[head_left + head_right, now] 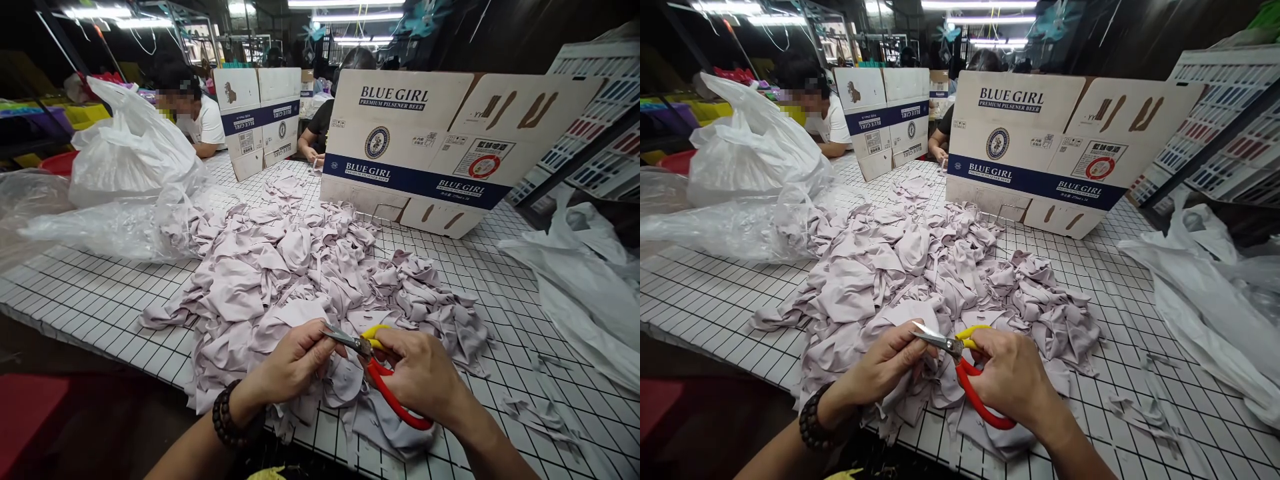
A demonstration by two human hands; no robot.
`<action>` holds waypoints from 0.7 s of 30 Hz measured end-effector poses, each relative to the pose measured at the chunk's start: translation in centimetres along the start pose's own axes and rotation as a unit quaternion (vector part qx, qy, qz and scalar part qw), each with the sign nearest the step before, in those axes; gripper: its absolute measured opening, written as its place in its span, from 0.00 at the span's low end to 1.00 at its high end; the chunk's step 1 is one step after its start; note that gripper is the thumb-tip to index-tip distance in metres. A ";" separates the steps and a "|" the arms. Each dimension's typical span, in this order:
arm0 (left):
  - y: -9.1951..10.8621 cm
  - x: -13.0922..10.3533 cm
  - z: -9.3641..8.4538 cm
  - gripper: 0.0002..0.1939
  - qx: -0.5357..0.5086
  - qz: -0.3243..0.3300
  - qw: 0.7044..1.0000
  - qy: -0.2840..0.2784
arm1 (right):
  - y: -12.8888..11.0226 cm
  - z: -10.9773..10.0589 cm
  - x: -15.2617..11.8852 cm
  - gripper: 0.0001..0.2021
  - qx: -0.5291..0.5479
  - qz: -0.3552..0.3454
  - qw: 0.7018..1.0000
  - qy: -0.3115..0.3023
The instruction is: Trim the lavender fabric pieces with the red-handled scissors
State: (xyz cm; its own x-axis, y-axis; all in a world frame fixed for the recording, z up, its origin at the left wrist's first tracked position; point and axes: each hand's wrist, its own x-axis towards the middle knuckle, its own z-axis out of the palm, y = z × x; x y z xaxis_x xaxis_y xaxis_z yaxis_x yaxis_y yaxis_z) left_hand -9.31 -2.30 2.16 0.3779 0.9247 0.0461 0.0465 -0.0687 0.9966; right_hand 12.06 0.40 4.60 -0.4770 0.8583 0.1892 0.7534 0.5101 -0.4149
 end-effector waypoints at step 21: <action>0.8 1.0 0.3 0.18 0.027 0.032 0.999 0.002 | -0.9 -0.6 0.1 0.16 0.111 0.051 0.985 -0.119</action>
State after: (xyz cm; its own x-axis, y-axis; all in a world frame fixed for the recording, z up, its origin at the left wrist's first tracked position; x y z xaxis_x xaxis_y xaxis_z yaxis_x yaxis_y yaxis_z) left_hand -8.66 -1.57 3.00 0.3780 0.9193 0.1095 0.0718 -0.1470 0.9865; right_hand 11.65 0.06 5.51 -0.5160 0.8539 -0.0669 0.6978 0.3738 -0.6111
